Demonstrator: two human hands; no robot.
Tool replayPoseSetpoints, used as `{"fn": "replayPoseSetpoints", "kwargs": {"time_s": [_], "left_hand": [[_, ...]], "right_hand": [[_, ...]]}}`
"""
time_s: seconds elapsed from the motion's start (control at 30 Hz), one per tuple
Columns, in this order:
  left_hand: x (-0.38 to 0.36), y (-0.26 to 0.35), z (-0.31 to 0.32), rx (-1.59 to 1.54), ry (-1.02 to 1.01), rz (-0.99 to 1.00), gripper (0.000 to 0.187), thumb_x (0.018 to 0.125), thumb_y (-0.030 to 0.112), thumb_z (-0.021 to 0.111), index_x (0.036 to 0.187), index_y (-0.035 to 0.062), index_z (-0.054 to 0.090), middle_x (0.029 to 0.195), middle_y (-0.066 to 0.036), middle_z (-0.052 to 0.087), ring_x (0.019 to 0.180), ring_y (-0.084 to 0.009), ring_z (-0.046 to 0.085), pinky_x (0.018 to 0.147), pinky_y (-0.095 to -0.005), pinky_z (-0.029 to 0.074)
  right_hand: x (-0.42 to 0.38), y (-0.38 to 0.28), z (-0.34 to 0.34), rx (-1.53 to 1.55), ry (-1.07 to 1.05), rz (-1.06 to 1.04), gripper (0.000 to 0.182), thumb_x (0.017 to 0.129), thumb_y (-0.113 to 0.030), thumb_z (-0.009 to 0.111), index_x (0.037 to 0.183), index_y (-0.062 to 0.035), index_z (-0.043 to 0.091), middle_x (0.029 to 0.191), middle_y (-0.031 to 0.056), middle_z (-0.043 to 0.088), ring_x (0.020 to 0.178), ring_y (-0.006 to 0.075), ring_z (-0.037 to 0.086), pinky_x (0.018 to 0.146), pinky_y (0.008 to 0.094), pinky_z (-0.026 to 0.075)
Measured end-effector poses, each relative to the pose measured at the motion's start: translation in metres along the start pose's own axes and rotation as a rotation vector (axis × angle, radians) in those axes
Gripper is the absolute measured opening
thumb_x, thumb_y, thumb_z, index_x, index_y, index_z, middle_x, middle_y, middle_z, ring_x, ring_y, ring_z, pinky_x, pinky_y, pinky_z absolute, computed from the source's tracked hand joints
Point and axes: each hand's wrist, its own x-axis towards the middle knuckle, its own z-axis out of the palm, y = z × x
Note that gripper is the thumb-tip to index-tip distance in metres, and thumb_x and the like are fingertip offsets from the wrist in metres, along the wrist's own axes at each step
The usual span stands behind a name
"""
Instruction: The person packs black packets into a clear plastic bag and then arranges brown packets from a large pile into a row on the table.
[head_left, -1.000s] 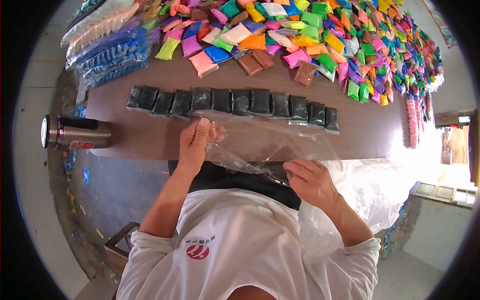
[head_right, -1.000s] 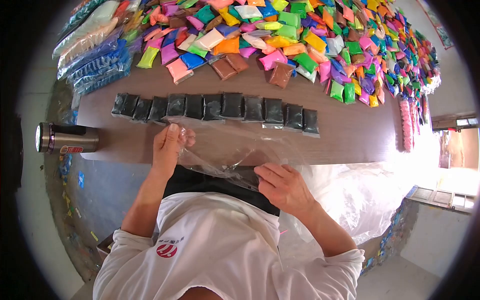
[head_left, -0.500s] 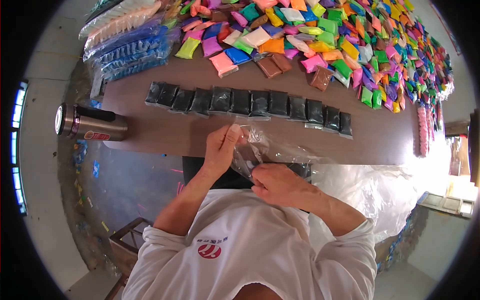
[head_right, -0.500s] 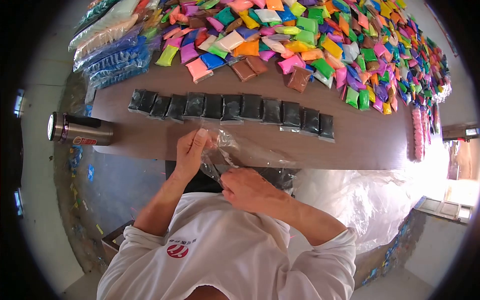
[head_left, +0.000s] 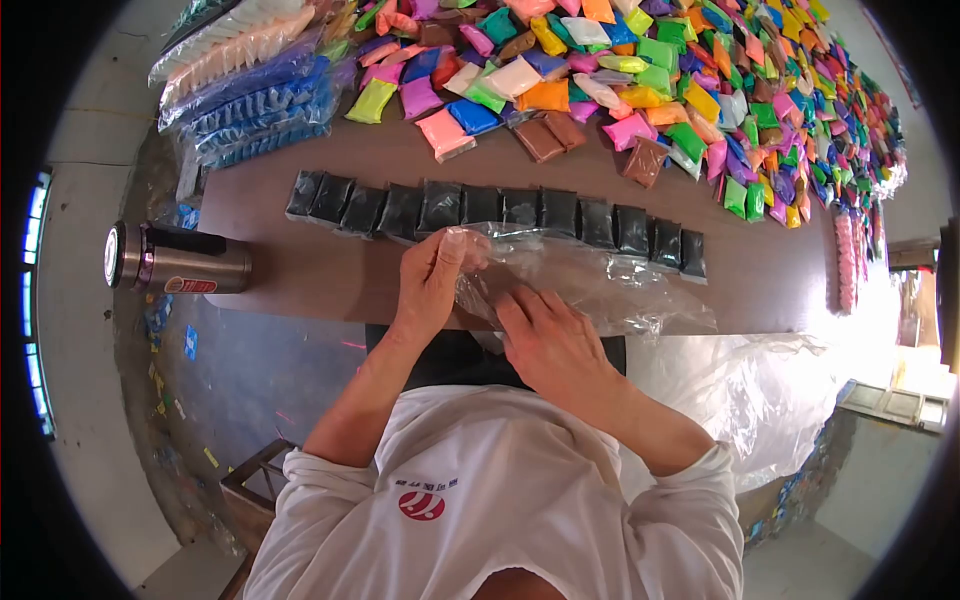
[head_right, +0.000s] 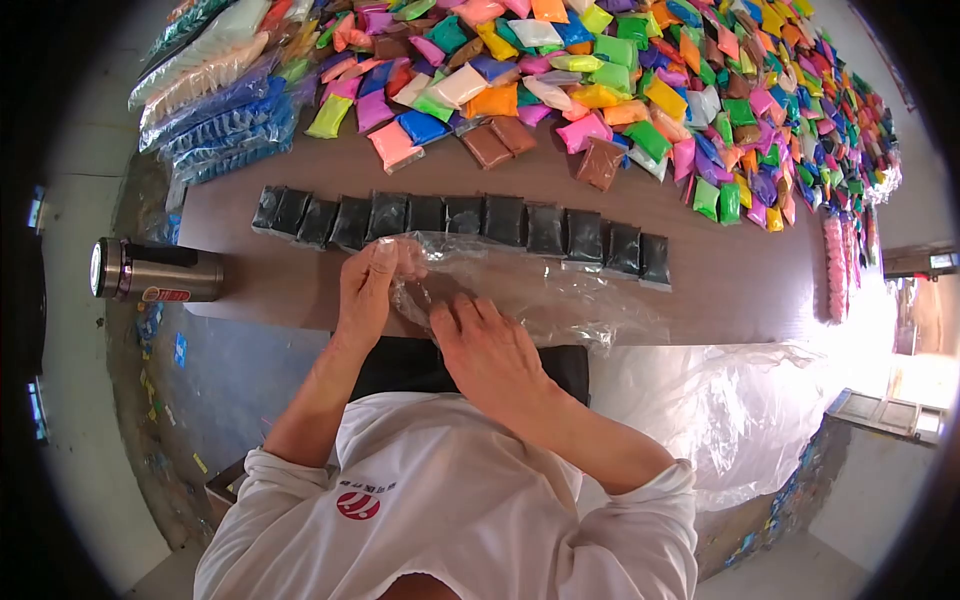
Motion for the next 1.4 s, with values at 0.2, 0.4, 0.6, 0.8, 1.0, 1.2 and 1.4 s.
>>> {"fn": "replayPoseSetpoints", "kwargs": {"time_s": [0.2,0.4,0.6,0.8,1.0,1.2,1.4], "left_hand": [[-0.011,-0.003,-0.005,0.038,-0.031,-0.073,0.031,0.104,0.028,0.057,0.107,-0.0012,0.067,0.102,-0.006,0.066,0.087,-0.0084,0.058,0.079,-0.0251,0.047],[-0.01,-0.003,-0.005,0.242,-0.068,0.038,0.023,0.101,0.021,0.062,0.109,-0.0005,0.066,0.106,-0.007,0.065,0.086,-0.0102,0.058,0.078,-0.0266,0.048],[-0.012,-0.003,-0.003,0.315,-0.039,0.056,0.028,0.104,0.025,0.058,0.106,-0.0017,0.065,0.094,-0.006,0.066,0.083,-0.0121,0.058,0.075,-0.0271,0.048],[-0.013,-0.015,-0.002,0.21,-0.05,0.111,0.034,0.107,0.029,0.052,0.101,-0.0021,0.065,0.088,-0.003,0.063,0.081,-0.0108,0.057,0.073,-0.0266,0.047],[-0.014,-0.002,-0.001,0.25,-0.033,-0.029,0.031,0.105,0.026,0.053,0.098,-0.0015,0.065,0.081,-0.005,0.061,0.076,-0.0122,0.053,0.071,-0.0284,0.046],[-0.015,-0.01,-0.002,0.2,-0.03,0.026,0.041,0.105,0.036,0.052,0.096,-0.0012,0.065,0.08,-0.003,0.059,0.075,-0.0121,0.053,0.07,-0.0282,0.046],[-0.014,-0.006,0.002,0.176,-0.045,0.013,0.042,0.106,0.039,0.052,0.095,0.0,0.064,0.08,-0.004,0.059,0.075,-0.0129,0.054,0.07,-0.0284,0.046]], "right_hand": [[0.01,-0.006,0.006,-0.074,-0.026,-0.004,0.054,0.082,-0.007,0.063,0.136,-0.0078,0.053,0.131,0.0206,0.051,0.103,0.0307,0.057,0.08,0.0407,0.057],[0.009,-0.002,-0.004,0.035,-0.003,-0.07,0.038,0.09,-0.014,0.063,0.127,-0.0049,0.059,0.137,0.0243,0.05,0.115,0.0372,0.057,0.086,0.0472,0.056],[-0.012,0.038,-0.019,0.166,0.154,0.148,0.019,0.093,-0.013,0.064,0.108,-0.0013,0.065,0.112,0.0223,0.066,0.098,0.0424,0.065,0.085,0.0443,0.054],[-0.021,0.047,-0.052,0.197,0.278,0.383,0.014,0.088,-0.008,0.067,0.101,-0.0052,0.063,0.103,0.0166,0.065,0.094,0.0356,0.065,0.075,0.0445,0.054],[0.008,0.046,-0.068,-0.362,0.37,-0.097,0.043,0.079,-0.003,0.066,0.12,-0.0104,0.061,0.116,0.0107,0.06,0.103,0.0271,0.061,0.088,0.0404,0.05],[0.03,0.08,-0.056,-0.4,0.098,-0.232,0.033,0.082,-0.009,0.062,0.115,-0.0089,0.061,0.106,0.0063,0.065,0.099,0.0252,0.063,0.09,0.04,0.049],[0.038,0.077,-0.101,0.324,-0.119,0.114,0.015,0.095,-0.015,0.059,0.103,-0.0028,0.063,0.087,0.0115,0.068,0.083,0.0293,0.067,0.077,0.0382,0.053]]}}
